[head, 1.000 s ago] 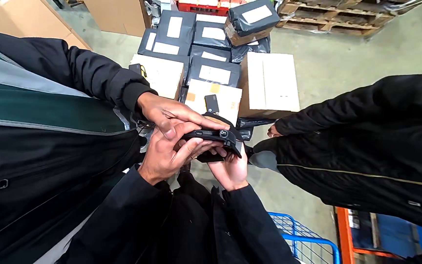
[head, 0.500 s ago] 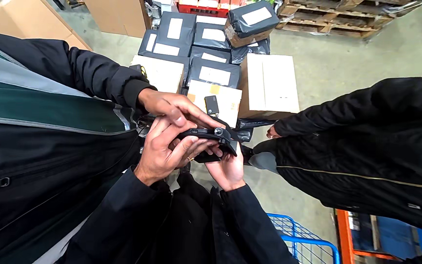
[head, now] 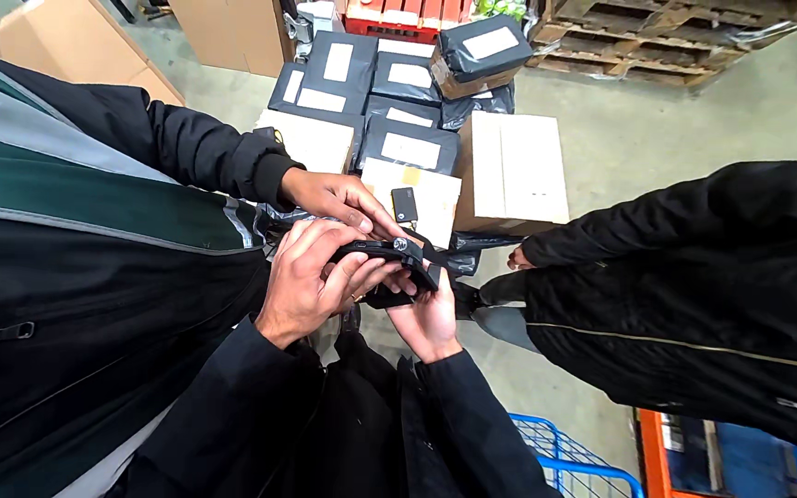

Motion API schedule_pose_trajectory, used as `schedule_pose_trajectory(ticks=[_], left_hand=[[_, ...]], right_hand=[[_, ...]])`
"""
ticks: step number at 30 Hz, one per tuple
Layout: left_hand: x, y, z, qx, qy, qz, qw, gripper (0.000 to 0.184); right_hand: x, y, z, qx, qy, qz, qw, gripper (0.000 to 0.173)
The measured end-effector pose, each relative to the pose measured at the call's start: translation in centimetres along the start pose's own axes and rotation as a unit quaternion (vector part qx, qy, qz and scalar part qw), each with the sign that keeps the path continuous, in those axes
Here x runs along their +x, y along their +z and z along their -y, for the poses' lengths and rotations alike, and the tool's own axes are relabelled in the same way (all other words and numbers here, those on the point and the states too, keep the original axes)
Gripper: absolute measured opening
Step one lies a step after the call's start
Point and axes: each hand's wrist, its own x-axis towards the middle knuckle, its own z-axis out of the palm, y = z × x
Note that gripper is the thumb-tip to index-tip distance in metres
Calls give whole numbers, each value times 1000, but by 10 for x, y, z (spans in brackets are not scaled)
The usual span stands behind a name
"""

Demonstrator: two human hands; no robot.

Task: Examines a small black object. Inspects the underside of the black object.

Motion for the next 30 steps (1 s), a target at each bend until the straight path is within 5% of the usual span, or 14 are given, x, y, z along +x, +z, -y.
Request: schedule_pose_trajectory(ticks=[30], left_hand=[[-1,-7,3,26,-5,-20,999,25]], right_hand=[[5,4,-3,-10,11,2,1000,45]])
